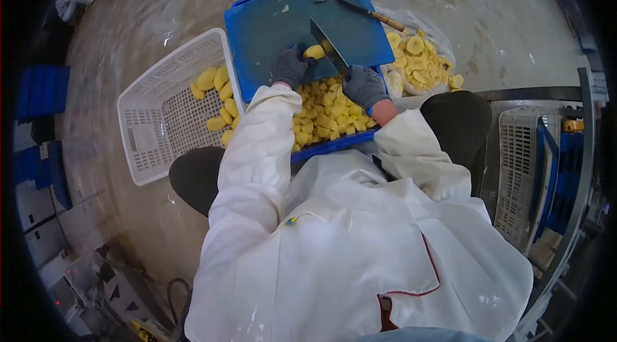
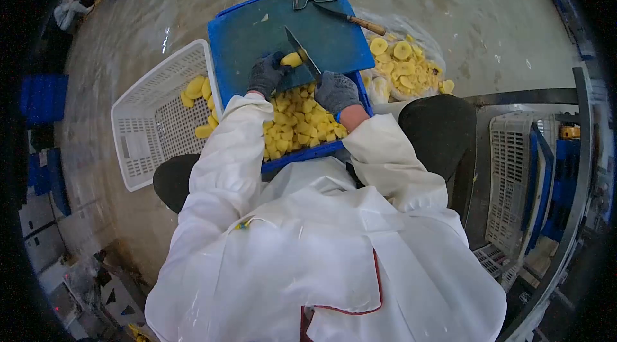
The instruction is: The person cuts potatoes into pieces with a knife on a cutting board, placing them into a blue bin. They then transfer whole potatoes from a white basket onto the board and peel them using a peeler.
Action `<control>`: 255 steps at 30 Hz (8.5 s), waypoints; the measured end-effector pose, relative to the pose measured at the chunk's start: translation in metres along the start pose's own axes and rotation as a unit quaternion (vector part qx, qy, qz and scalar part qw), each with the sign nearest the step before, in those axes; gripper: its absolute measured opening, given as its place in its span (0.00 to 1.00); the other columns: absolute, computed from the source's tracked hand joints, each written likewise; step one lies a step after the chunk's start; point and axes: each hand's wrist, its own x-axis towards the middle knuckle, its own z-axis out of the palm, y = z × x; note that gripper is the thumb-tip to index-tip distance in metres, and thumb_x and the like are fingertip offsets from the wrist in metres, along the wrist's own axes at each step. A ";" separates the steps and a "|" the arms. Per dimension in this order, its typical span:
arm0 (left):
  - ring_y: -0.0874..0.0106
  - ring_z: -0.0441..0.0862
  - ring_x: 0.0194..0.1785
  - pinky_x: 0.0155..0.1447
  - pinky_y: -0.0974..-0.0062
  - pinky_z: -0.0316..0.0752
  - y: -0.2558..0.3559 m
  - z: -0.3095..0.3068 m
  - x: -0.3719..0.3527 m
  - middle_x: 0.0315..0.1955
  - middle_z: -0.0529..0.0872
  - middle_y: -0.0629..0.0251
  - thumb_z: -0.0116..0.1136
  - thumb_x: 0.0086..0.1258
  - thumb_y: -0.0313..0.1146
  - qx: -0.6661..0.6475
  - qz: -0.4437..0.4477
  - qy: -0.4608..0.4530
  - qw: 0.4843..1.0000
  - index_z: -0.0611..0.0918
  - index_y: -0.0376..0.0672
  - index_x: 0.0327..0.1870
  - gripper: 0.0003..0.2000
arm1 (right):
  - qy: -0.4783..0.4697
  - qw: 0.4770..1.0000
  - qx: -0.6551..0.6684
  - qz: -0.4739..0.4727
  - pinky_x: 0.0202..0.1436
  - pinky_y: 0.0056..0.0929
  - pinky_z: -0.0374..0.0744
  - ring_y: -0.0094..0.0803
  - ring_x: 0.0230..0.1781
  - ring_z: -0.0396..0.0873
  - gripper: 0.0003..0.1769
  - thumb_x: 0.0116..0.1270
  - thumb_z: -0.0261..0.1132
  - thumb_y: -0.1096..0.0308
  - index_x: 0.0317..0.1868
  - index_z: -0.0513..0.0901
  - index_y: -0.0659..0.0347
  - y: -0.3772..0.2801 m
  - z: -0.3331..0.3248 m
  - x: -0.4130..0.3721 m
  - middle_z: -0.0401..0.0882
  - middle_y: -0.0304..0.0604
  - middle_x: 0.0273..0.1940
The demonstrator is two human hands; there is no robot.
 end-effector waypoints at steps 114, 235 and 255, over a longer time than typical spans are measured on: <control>0.51 0.80 0.50 0.55 0.58 0.74 -0.037 -0.021 -0.020 0.46 0.84 0.51 0.68 0.59 0.49 0.004 -0.036 0.064 0.997 0.80 0.43 0.53 0.25 | -0.090 0.992 0.083 0.032 0.47 0.50 0.78 0.54 0.41 0.82 0.17 0.62 0.60 0.54 0.39 0.82 0.60 -0.036 0.000 -0.021 0.83 0.58 0.37; 0.69 0.77 0.61 0.67 0.73 0.69 -0.185 -0.246 -0.157 0.59 0.80 0.57 0.55 0.75 0.36 -0.086 -0.224 -0.316 0.918 0.76 0.37 0.64 0.20 | -0.376 0.919 -0.063 -0.103 0.56 0.46 0.77 0.50 0.51 0.80 0.32 0.57 0.67 0.55 0.64 0.76 0.47 0.050 0.107 -0.042 0.81 0.54 0.50; 0.67 0.81 0.55 0.61 0.70 0.73 -0.047 -0.147 -0.165 0.52 0.83 0.55 0.57 0.73 0.32 -0.086 0.006 -0.074 0.994 0.79 0.39 0.58 0.16 | -0.161 0.974 0.140 -0.075 0.54 0.40 0.78 0.43 0.49 0.81 0.17 0.55 0.70 0.60 0.48 0.87 0.47 0.050 0.108 -0.058 0.84 0.45 0.48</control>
